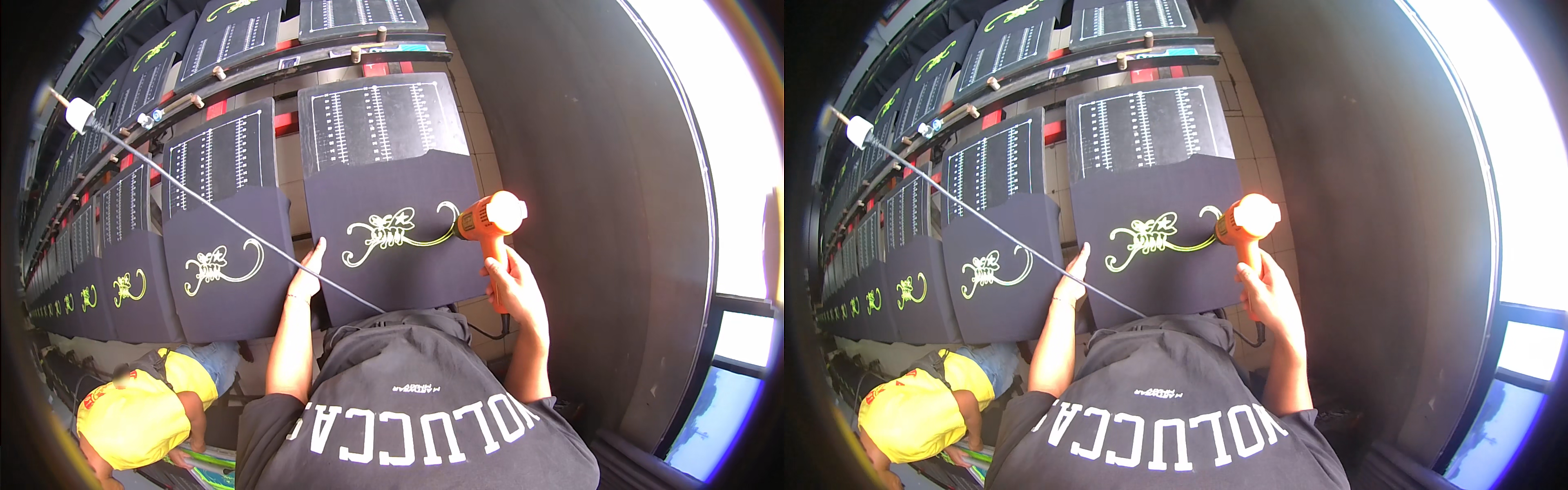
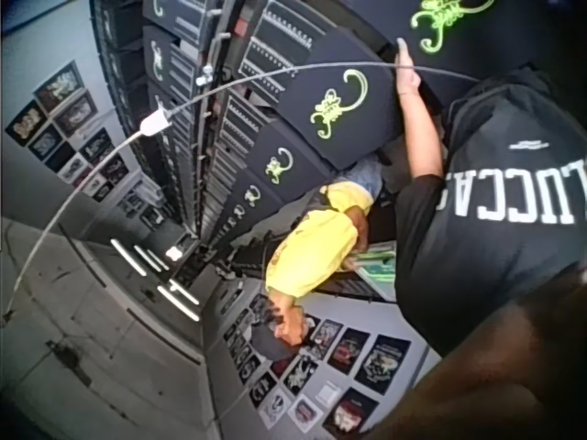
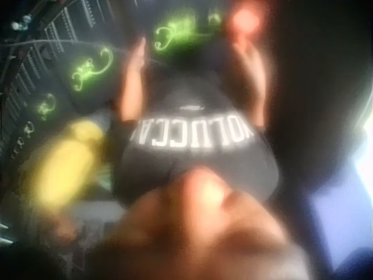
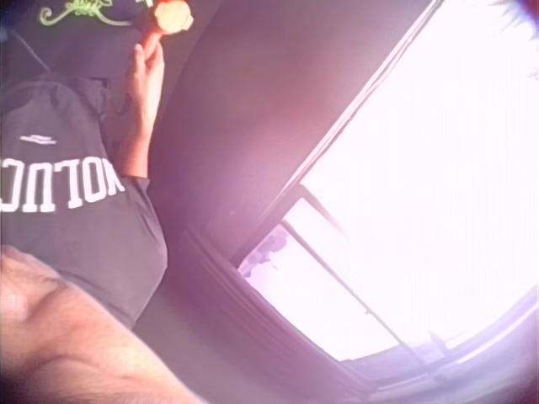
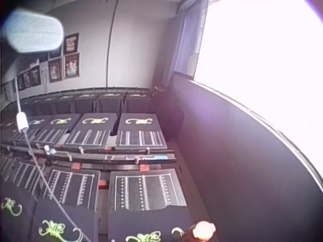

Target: The person uses a handheld heat gun to dry a yellow scorpion design printed on several black t-shirts mounted on screen-printing platens.

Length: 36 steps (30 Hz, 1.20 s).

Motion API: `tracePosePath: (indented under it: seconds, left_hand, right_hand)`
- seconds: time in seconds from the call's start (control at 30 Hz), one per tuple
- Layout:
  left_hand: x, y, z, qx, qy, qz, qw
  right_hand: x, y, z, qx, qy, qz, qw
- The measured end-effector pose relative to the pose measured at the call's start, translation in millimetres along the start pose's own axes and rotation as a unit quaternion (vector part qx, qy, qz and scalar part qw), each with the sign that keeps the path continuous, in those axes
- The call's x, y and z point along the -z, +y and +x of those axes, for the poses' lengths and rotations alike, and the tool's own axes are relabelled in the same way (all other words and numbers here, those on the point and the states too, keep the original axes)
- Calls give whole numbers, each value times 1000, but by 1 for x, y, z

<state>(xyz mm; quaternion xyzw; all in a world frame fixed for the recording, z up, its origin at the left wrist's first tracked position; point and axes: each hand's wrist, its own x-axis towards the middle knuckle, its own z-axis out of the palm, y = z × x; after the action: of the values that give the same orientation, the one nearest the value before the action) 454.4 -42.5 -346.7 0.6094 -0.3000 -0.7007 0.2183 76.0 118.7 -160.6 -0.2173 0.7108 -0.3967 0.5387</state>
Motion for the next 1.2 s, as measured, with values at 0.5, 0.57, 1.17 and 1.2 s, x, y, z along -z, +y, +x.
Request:
tracePosePath:
  seconds: [0.5,0.57,1.17,1.2]
  left_hand:
    - [11,-14,19,25,1,-37,999]
    - [8,-10,14,29,-21,-55,998]
    - [6,-11,13,-10,6,9,1000]
    - [4,-10,11,-14,16,16,1000]
  right_hand:
    - [0,-1,-8,-20,-64,11,998]
    - [-1,-2,-9,-23,-67,9,997]
    - [-11,4,-9,-9,-88,8,996]
    - [-15,4,-11,-6,-84,7,996]
